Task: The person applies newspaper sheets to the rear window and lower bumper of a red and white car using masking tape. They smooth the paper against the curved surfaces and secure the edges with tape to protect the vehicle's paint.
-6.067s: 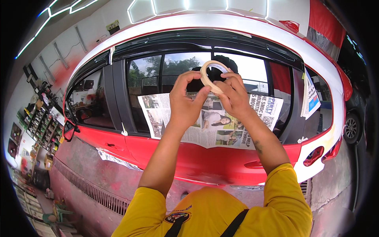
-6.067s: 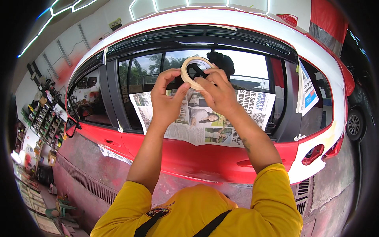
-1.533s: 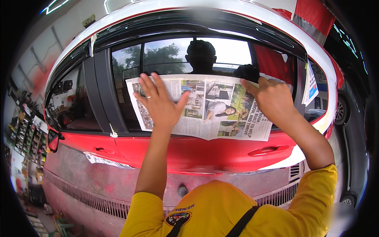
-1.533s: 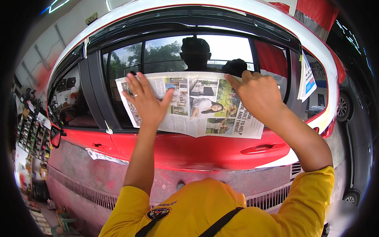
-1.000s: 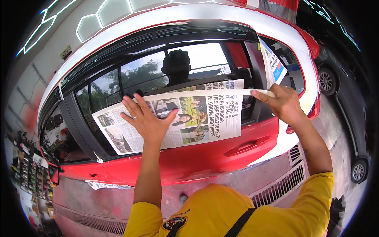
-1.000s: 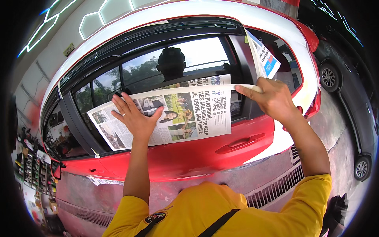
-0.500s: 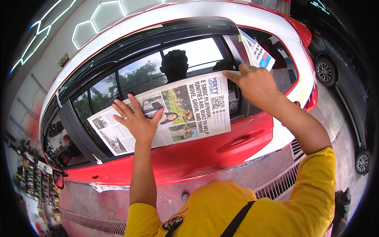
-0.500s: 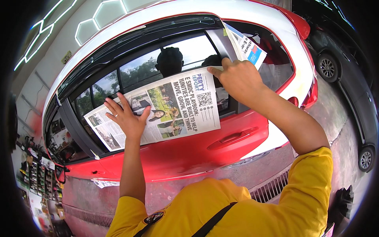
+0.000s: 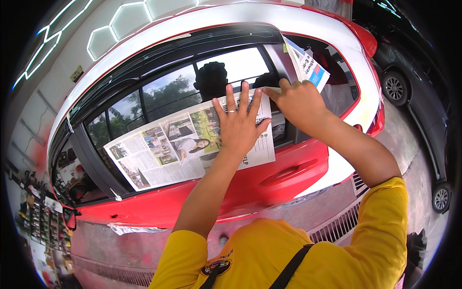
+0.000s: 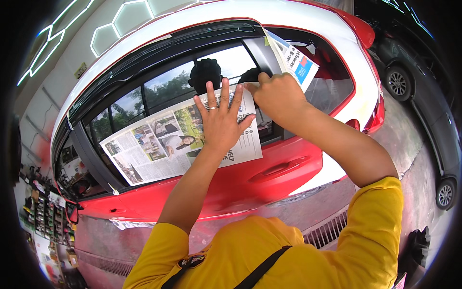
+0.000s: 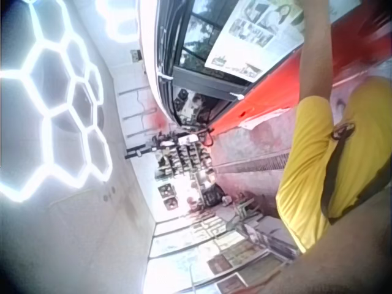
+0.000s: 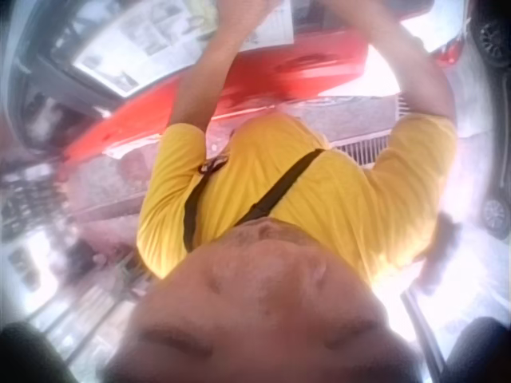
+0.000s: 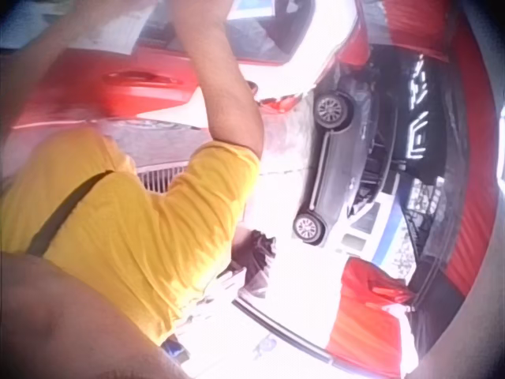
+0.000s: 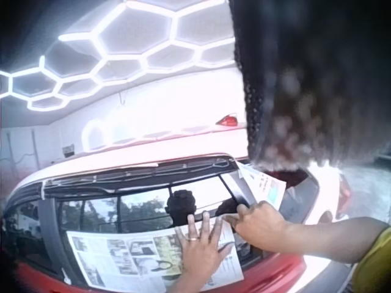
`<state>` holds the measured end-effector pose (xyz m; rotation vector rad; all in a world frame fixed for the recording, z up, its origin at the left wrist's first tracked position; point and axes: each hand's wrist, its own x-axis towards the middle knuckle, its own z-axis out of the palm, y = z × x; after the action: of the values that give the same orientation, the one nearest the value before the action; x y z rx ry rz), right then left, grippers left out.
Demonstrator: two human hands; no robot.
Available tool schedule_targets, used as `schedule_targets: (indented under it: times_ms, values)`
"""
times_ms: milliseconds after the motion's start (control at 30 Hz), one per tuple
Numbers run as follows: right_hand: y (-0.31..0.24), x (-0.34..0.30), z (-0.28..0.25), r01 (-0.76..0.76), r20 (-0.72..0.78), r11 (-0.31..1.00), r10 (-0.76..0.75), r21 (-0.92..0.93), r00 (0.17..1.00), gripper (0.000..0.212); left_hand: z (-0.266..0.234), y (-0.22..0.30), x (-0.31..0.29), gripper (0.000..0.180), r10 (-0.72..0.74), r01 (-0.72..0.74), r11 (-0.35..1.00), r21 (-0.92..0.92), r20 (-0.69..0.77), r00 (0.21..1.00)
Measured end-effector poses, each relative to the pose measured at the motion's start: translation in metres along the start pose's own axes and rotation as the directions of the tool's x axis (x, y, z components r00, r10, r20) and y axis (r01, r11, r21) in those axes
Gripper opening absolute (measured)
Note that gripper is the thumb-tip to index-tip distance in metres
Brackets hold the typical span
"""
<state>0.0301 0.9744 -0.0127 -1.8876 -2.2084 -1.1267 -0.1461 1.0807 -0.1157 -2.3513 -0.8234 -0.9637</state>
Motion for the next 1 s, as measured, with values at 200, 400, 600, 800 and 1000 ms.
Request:
schedule_targets:
  times_ms: [200,400,600,800,1000]
  values:
    - [0.043,-0.007,0.005,0.012,-0.023,0.913,-0.003,0.409,1.000,0.027,0.000,0.020,0.009,0.096,-0.018,0.018,0.998,0.055,-0.006,1.000]
    - [0.041,-0.007,0.014,0.034,-0.164,0.909,0.038,0.416,0.986,0.026,-0.009,0.025,0.017,0.097,-0.024,0.021,0.979,0.205,0.011,1.000]
    - [0.041,-0.017,0.027,0.007,-0.147,0.837,0.088,0.547,0.985,0.021,-0.023,0.041,0.026,0.098,-0.033,-0.020,0.936,0.352,0.145,0.989]
    - [0.009,-0.079,0.012,-0.090,-0.245,0.743,0.329,0.663,0.912,0.016,-0.027,0.051,0.034,0.102,-0.070,-0.043,0.913,0.406,0.260,0.963]
    - [-0.005,-0.168,0.054,-0.158,0.075,0.048,0.720,0.986,0.690,0.023,-0.030,0.010,-0.005,0.092,-0.118,0.103,0.980,0.169,0.082,0.990]
